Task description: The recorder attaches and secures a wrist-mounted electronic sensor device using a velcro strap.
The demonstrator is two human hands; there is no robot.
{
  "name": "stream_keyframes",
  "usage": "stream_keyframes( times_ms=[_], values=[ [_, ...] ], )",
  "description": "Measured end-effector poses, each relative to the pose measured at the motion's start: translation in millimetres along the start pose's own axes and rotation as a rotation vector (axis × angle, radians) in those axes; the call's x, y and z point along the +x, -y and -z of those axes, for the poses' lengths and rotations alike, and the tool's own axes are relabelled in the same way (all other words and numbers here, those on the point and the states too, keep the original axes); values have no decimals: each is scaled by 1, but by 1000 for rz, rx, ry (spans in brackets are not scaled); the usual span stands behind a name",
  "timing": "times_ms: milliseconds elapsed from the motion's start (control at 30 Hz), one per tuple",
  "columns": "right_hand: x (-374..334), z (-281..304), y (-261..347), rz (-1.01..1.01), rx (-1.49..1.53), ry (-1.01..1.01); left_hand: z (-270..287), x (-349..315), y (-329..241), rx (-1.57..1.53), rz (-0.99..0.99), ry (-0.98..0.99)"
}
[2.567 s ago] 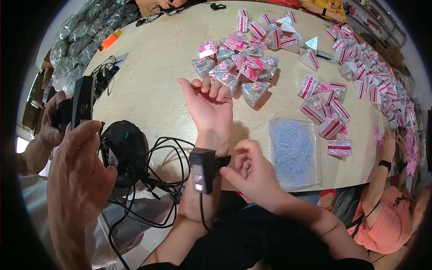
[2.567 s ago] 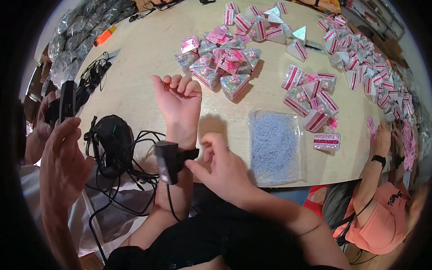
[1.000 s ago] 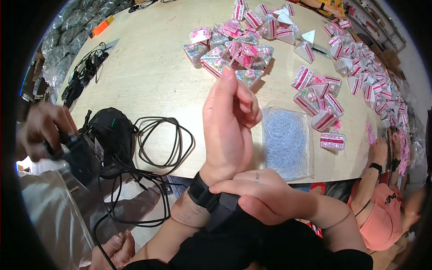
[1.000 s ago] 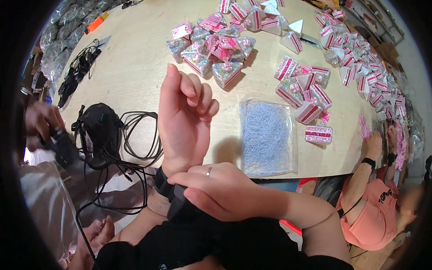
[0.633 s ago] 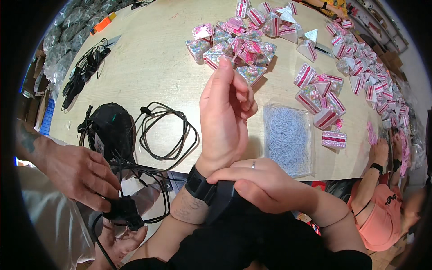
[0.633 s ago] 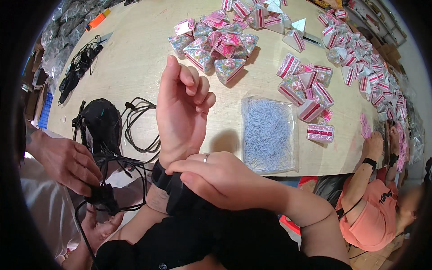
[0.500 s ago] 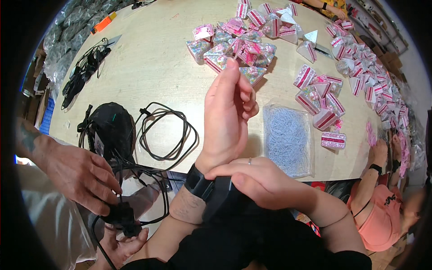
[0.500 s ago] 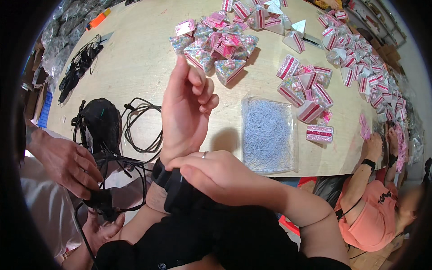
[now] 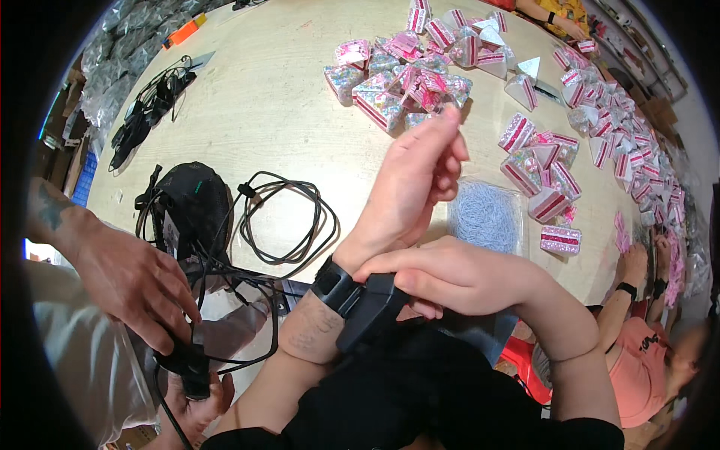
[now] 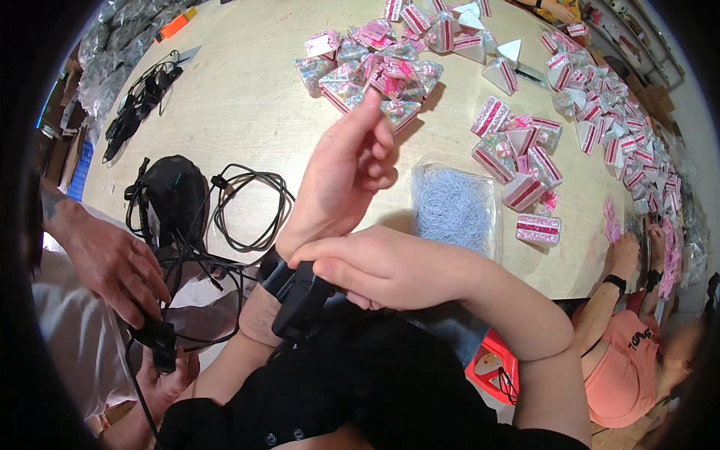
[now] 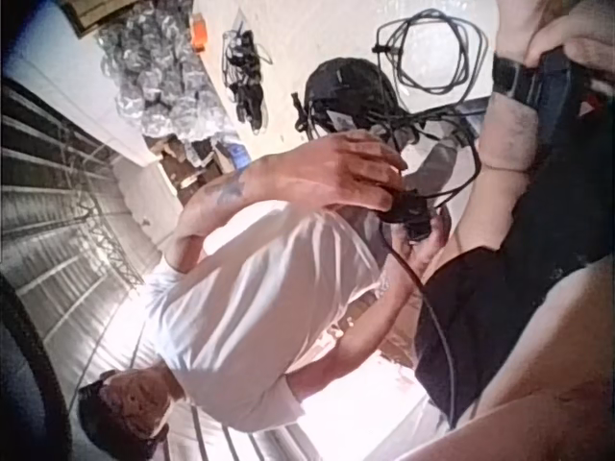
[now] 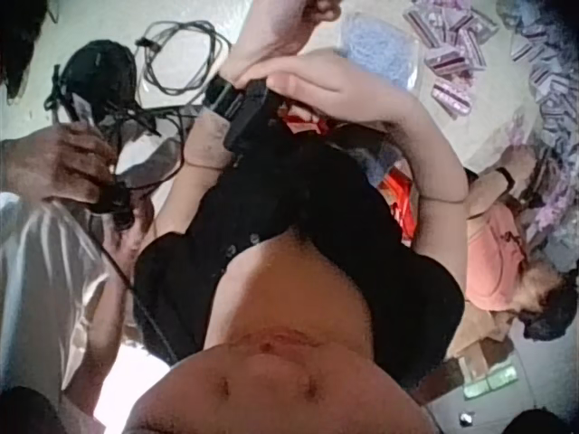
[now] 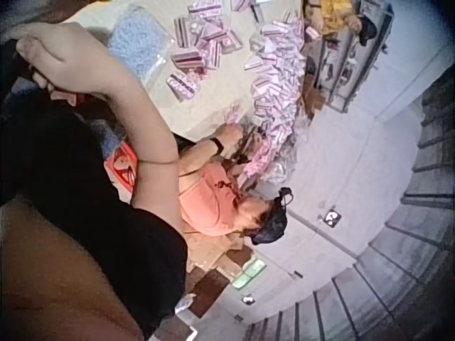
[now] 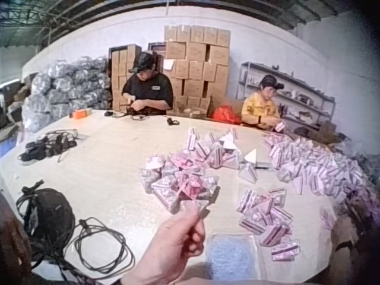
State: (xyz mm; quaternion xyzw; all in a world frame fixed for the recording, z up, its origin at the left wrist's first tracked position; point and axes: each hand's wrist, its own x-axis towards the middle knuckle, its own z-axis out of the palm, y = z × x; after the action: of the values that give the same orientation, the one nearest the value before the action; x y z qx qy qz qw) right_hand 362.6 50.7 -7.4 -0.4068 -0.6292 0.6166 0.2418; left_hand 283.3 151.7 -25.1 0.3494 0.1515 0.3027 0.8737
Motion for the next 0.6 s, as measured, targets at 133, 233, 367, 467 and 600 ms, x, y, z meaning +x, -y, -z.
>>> stream_keyframes(
  times_ms=[133, 233, 367, 467, 600],
  values=[
    [0, -2, -2, -108, 163, 19, -1, 2, -2, 65, 19, 36],
    [-1, -8, -7, -102, 268, -38, -2, 5, -1, 65, 30, 54],
    [0, -7, -13, -58, 167, -42, 2, 7, -4, 70, 63, 85],
    [1, -9, -10, 221, -246, -158, 9, 10, -10, 92, 25, 52],
    [-1, -10, 5, 68, -381, -146, 17, 10, -12, 90, 14, 75]
  ],
)
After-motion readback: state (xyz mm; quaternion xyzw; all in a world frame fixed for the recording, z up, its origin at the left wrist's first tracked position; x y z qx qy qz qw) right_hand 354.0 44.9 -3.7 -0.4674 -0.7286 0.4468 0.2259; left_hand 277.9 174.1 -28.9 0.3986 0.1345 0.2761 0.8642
